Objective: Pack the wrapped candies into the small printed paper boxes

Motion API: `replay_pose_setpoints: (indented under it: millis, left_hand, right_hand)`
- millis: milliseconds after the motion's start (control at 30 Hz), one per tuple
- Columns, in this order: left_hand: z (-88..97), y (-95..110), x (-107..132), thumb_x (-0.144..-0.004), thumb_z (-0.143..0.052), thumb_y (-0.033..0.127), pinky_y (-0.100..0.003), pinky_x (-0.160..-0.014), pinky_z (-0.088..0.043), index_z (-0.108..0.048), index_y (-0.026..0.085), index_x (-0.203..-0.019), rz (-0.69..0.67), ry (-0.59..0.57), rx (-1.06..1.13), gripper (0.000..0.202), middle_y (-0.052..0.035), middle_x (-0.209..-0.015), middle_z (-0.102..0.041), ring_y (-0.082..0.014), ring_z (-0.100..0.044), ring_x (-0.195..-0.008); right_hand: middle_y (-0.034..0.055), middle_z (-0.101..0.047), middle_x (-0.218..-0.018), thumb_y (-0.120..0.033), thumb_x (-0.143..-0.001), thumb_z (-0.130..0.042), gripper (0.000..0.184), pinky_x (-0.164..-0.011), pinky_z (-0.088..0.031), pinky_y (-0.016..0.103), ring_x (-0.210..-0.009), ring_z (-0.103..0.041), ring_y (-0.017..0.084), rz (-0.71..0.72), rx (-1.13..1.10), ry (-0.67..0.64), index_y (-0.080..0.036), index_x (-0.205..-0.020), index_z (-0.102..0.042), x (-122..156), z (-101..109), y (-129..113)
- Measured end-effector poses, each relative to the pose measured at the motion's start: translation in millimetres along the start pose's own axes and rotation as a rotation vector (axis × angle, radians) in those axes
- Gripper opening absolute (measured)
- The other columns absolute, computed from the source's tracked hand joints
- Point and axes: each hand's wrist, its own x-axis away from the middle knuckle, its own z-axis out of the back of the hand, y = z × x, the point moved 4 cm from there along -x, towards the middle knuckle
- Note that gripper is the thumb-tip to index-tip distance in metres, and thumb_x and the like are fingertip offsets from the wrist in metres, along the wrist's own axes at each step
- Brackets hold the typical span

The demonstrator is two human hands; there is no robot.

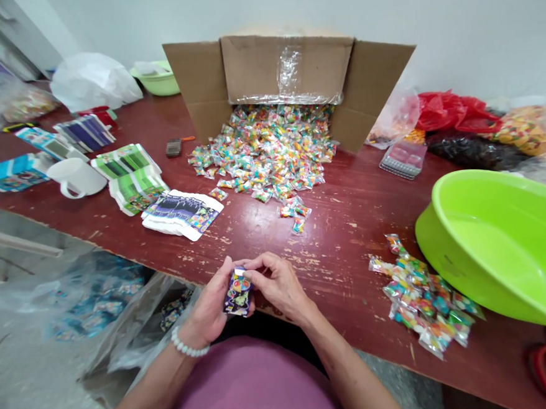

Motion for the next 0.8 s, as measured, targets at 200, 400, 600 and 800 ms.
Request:
replay_pose_setpoints:
  millis: [200, 400, 600, 800]
  left_hand:
    - [0.4, -0.8, 0.2, -0.089, -0.053, 0.062, -0.025, -0.049, -0.051, -0.069, 0.015, -0.116, -0.084, 0.025, -0.094, 0.057, -0.0074, -0.082, -0.073, -0.0152, -0.063, -0.055]
    - [3.7, 0.3, -0.1, -0.083, -0.061, 0.061, -0.025, -0.044, -0.049, -0.069, 0.013, -0.080, -0.029, 0.070, -0.040, 0.049, -0.0044, -0.060, -0.067, -0.0151, -0.059, -0.046]
    - [5.4, 0.2, -2.8, -0.086, -0.059, 0.055, -0.027, -0.037, -0.047, -0.061, 0.016, -0.073, 0.042, 0.082, 0.055, 0.041, -0.0030, -0.056, -0.065, -0.0160, -0.058, -0.039]
    - [6.9, -2.8, 0.9, -0.082, -0.064, 0.051, -0.026, -0.036, -0.046, -0.067, 0.015, -0.085, -0.005, 0.110, 0.015, 0.037, -0.0004, -0.056, -0.063, -0.0153, -0.057, -0.039]
  right_hand:
    - [0.0055, -0.076, -0.092, -0.032, -0.082, -0.073, 0.015, -0.069, -0.056, 0.028, -0.077, -0.070, 0.018, -0.237, -0.268, -0.035, -0.018, -0.077, -0.068, -7.0, -5.7, -0.8]
    - [0.0050, -0.075, -0.090, -0.038, -0.084, -0.070, 0.019, -0.062, -0.056, 0.027, -0.072, -0.069, 0.017, -0.185, -0.230, -0.023, -0.019, -0.085, -0.073, -1.4, -9.1, -11.4]
    - [0.0018, -0.072, -0.079, -0.046, -0.086, -0.068, 0.029, -0.044, -0.051, 0.025, -0.053, -0.064, 0.015, -0.289, -0.327, -0.012, -0.022, -0.102, -0.068, 8.4, -21.3, 3.5]
    - [0.0065, -0.074, -0.096, -0.040, -0.084, -0.073, 0.021, -0.071, -0.057, 0.031, -0.083, -0.070, 0.021, -0.159, -0.169, -0.005, -0.020, -0.090, -0.071, 6.1, -14.6, 3.8]
